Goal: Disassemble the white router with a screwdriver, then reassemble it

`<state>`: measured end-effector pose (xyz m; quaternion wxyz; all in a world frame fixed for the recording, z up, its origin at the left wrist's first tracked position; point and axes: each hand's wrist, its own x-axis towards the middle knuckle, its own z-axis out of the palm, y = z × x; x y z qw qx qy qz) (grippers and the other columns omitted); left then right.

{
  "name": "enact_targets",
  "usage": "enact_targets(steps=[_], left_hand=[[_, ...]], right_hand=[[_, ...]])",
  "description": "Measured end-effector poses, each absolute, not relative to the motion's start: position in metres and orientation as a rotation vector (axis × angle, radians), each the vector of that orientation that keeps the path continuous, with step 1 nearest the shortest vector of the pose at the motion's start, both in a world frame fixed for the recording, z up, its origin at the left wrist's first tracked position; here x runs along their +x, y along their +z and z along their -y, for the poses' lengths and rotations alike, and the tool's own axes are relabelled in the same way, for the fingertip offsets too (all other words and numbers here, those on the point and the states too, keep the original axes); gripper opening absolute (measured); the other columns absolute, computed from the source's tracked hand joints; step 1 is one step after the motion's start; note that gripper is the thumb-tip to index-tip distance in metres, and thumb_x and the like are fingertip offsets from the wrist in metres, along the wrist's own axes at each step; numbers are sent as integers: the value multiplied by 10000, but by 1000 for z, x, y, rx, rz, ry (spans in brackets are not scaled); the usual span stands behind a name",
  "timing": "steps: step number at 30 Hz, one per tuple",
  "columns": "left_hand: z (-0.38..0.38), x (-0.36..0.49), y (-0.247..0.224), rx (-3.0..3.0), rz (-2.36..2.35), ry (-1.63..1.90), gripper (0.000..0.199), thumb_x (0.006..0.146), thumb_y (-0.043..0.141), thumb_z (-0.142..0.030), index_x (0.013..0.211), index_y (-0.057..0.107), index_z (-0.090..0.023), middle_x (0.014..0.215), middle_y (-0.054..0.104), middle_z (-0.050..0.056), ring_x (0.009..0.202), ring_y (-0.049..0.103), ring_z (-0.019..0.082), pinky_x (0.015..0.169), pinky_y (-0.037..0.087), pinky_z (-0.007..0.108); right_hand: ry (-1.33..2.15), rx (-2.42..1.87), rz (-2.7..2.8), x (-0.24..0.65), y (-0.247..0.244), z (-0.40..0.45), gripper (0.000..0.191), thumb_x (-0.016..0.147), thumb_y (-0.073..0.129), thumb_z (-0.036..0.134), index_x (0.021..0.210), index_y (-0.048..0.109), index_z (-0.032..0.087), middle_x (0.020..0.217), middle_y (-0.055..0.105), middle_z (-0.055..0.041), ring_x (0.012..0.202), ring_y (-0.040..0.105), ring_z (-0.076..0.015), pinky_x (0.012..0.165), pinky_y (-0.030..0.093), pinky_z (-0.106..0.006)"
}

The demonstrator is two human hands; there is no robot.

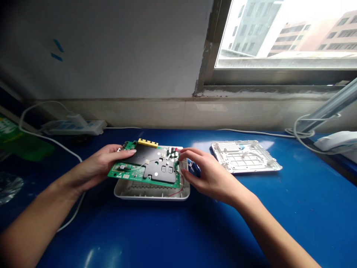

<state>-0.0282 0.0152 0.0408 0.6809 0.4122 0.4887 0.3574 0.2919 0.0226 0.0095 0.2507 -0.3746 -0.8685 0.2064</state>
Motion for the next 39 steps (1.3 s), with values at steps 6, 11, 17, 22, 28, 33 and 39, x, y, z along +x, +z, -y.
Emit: enact_targets(steps=[6,11,17,22,28,33,39], left_hand=[[-17,-42,40,1022,-1071,626,461,750,988,-447,1066,867,-134,1009,849,125,853,797,234,839,657,303],[-22,-55,34,1085,-1117,571,456,758,984,-479,1043,871,-142,1013,848,118,916,804,249,876,656,304],[-25,-63,29,1101,-1070,579,408,842,937,-455,1131,861,-177,1083,851,108,968,814,240,904,658,291],[-27,-68,31,1106,-1044,608,398,876,914,-430,1181,855,-181,1115,852,117,982,823,245,908,662,285],[-25,-69,32,1112,-1015,589,416,887,903,-429,1216,847,-181,1165,844,133,1045,815,283,926,669,326],[-24,-64,34,1089,-978,565,398,872,919,-405,1193,850,-180,1162,843,127,1014,822,269,911,671,314],[-23,-54,32,1079,-996,514,445,833,950,-411,1185,835,-164,1156,839,142,988,824,254,904,664,297]], right_hand=[[557,-998,2349,293,11,-22,116,965,671,198,1024,650,294,1383,707,-34,1290,642,-272,1057,547,-451],[593,-1011,2350,293,12,-20,198,932,667,156,1077,645,289,1245,707,-57,1208,641,-281,1017,559,-462],[697,-1016,2345,293,16,-18,187,952,711,244,1126,667,296,1227,674,-71,1216,631,-287,1056,555,-484],[778,-1042,2358,291,18,-15,335,881,776,240,1187,652,304,1322,630,-81,1280,607,-303,1104,538,-502],[817,-1049,2329,289,19,-14,503,809,727,116,1261,629,316,1362,638,-63,1312,603,-307,1120,522,-503],[788,-1020,2309,296,18,-17,548,893,754,261,1412,606,356,1440,614,-63,1375,571,-324,1170,486,-540],[613,-985,2318,293,12,-19,444,938,814,498,1342,697,356,1476,587,-88,1310,628,-313,1082,568,-488]])
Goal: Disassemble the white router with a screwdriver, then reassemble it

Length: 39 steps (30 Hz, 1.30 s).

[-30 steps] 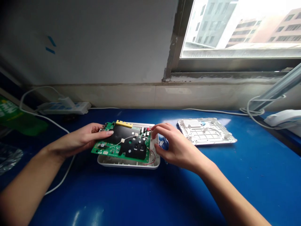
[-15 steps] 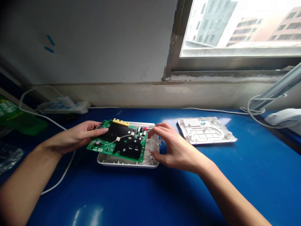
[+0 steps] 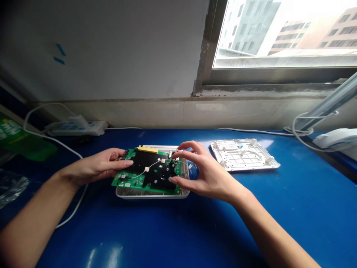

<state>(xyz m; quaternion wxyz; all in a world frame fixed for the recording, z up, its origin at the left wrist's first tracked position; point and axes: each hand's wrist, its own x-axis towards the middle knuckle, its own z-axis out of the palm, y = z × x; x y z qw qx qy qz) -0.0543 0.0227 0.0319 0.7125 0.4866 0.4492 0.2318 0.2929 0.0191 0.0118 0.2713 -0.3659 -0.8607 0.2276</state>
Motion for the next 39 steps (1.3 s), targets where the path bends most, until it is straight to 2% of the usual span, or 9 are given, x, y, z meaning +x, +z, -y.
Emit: enact_targets(steps=[5,9,11,16,23,28,32,39], left_hand=[[-22,-51,28,1056,-1016,503,495,800,973,-403,1193,818,-145,1114,839,149,953,823,250,864,658,290],[-21,-51,29,1057,-1033,505,644,813,968,-378,1377,729,-181,1134,828,129,973,817,242,830,656,277],[-21,-51,30,1050,-1046,505,680,829,958,-387,1423,692,-189,1124,825,124,964,816,236,805,657,269],[-19,-50,30,1000,-1074,549,584,884,907,-448,1379,721,-199,1110,817,108,944,813,228,786,676,281],[-18,-48,34,1001,-1056,566,550,854,939,-426,1321,751,-204,1052,808,78,931,807,214,801,676,271],[-17,-48,36,1000,-1062,583,548,828,957,-419,1282,747,-197,971,791,46,878,800,203,745,662,257],[-18,-51,34,1010,-1079,600,611,810,967,-430,1315,706,-206,907,779,20,864,805,221,781,671,309],[-17,-50,31,1000,-993,567,566,869,931,-392,1344,685,-208,834,752,-7,786,791,192,738,673,300]], right_hand=[[447,-869,2345,283,5,-22,218,1015,750,352,1224,745,291,1268,723,-99,1238,647,-292,1039,580,-488],[451,-847,2317,280,-1,-25,162,1022,737,291,1181,753,264,1178,768,-96,1168,671,-283,989,602,-467],[482,-853,2314,279,-2,-26,158,1023,733,279,1178,754,261,1178,772,-96,1165,670,-282,983,605,-466],[513,-839,2301,277,-2,-25,142,1028,726,265,1165,757,247,1174,775,-97,1154,669,-274,968,609,-458],[481,-836,2256,277,0,-25,146,1019,734,256,1163,757,259,1145,787,-96,1107,698,-286,933,622,-479],[423,-823,2242,278,2,-26,159,1028,724,258,1184,749,278,1180,787,-97,1136,704,-298,951,623,-499],[415,-816,2237,277,2,-25,186,1023,728,245,1206,748,275,1198,787,-97,1143,704,-295,959,621,-495],[422,-826,2244,278,3,-25,159,1034,716,249,1189,750,266,1180,792,-90,1130,704,-283,957,614,-483]])
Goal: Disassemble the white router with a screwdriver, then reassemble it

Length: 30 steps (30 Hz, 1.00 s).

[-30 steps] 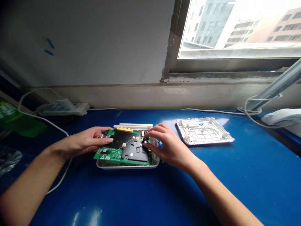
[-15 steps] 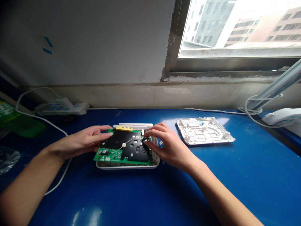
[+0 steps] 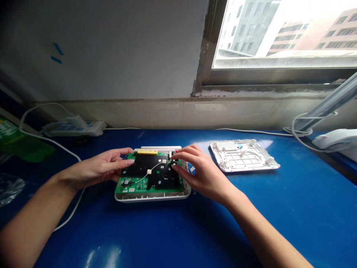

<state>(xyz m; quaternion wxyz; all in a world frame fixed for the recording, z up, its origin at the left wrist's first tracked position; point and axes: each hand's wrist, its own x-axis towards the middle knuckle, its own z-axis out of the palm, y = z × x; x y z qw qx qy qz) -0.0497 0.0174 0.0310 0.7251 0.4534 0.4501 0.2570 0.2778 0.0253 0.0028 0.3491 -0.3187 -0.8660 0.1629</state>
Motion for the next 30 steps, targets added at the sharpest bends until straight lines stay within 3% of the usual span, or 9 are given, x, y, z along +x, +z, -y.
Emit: enact_targets(steps=[8,13,21,26,30], left_hand=[[-16,-46,30,963,-946,520,619,881,924,-355,1435,674,-239,1051,813,75,965,831,254,799,697,325],[-15,-45,31,1016,-956,478,671,907,893,-422,1496,627,-245,1139,807,109,1012,828,282,797,715,350],[-15,-47,31,1129,-1148,505,685,900,860,-542,1480,662,-236,1012,791,76,817,801,214,609,686,245],[-16,-42,32,1357,-1242,515,581,877,869,-526,1350,764,-206,932,763,38,789,792,222,597,692,254],[-16,-37,31,1453,-1398,533,542,912,805,-547,1309,781,-178,971,788,48,646,772,198,554,680,284]], right_hand=[[441,-819,2225,277,5,-26,140,1044,693,252,1166,758,269,1128,812,-92,1098,714,-297,923,621,-497],[458,-841,2201,278,5,-26,188,1077,603,203,1183,747,260,1106,821,-82,1073,710,-283,903,614,-482],[374,-938,2204,269,1,-22,105,1024,720,257,1128,718,239,1055,781,-81,1029,664,-286,867,587,-454],[304,-999,2190,265,-2,-23,139,1023,721,251,1160,707,230,1077,755,-91,1015,668,-286,854,580,-436],[308,-978,2174,265,-3,-23,78,1011,722,178,1057,705,239,989,772,-51,965,678,-263,840,569,-401]])
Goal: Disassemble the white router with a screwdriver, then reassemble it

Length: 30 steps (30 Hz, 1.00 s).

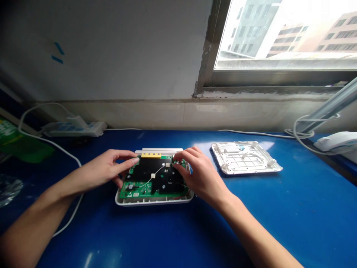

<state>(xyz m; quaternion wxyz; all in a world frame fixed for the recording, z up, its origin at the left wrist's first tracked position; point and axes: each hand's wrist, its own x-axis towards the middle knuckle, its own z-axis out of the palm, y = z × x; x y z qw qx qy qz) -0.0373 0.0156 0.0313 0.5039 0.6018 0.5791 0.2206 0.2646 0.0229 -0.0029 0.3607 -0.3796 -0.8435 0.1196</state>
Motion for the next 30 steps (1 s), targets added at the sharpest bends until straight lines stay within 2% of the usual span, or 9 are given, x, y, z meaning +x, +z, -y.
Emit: enact_targets(steps=[4,7,10,16,21,30], left_hand=[[-13,-37,32,1543,-1561,593,574,917,753,-591,1298,777,-161,968,826,75,654,786,229,596,675,321],[-12,-37,33,1654,-1612,622,497,876,784,-561,1187,830,-177,914,842,71,758,810,259,665,659,313],[-11,-39,34,1815,-1668,615,405,862,790,-552,1103,870,-236,969,855,50,850,815,268,736,640,320],[-13,-38,33,1823,-1661,598,321,833,807,-497,1001,873,-233,873,836,36,789,788,241,699,608,302],[-14,-37,30,1773,-1575,649,322,814,817,-403,1070,836,-210,808,815,21,747,776,212,694,618,280],[-13,-39,33,1707,-1553,628,337,765,855,-402,1033,788,-209,751,772,4,712,758,195,670,604,267]], right_hand=[[284,-993,2150,266,-5,-21,95,992,740,150,1021,706,234,967,755,-40,919,689,-235,815,565,-363],[239,-999,2152,266,-6,-21,82,1000,732,166,1033,702,235,977,732,-46,892,692,-225,806,566,-356],[219,-1011,2171,266,-7,-22,99,1007,700,149,1016,654,236,968,721,-46,878,689,-226,788,559,-350],[297,-1061,2109,266,-9,-21,243,949,732,110,1010,553,261,969,722,-24,871,706,-225,759,539,-331],[260,-1042,2125,266,-9,-22,257,952,716,112,1015,523,268,969,710,-28,887,685,-240,761,526,-346],[309,-1037,2140,268,-8,-22,253,955,716,133,1017,513,271,972,726,-31,896,691,-240,763,533,-354]])
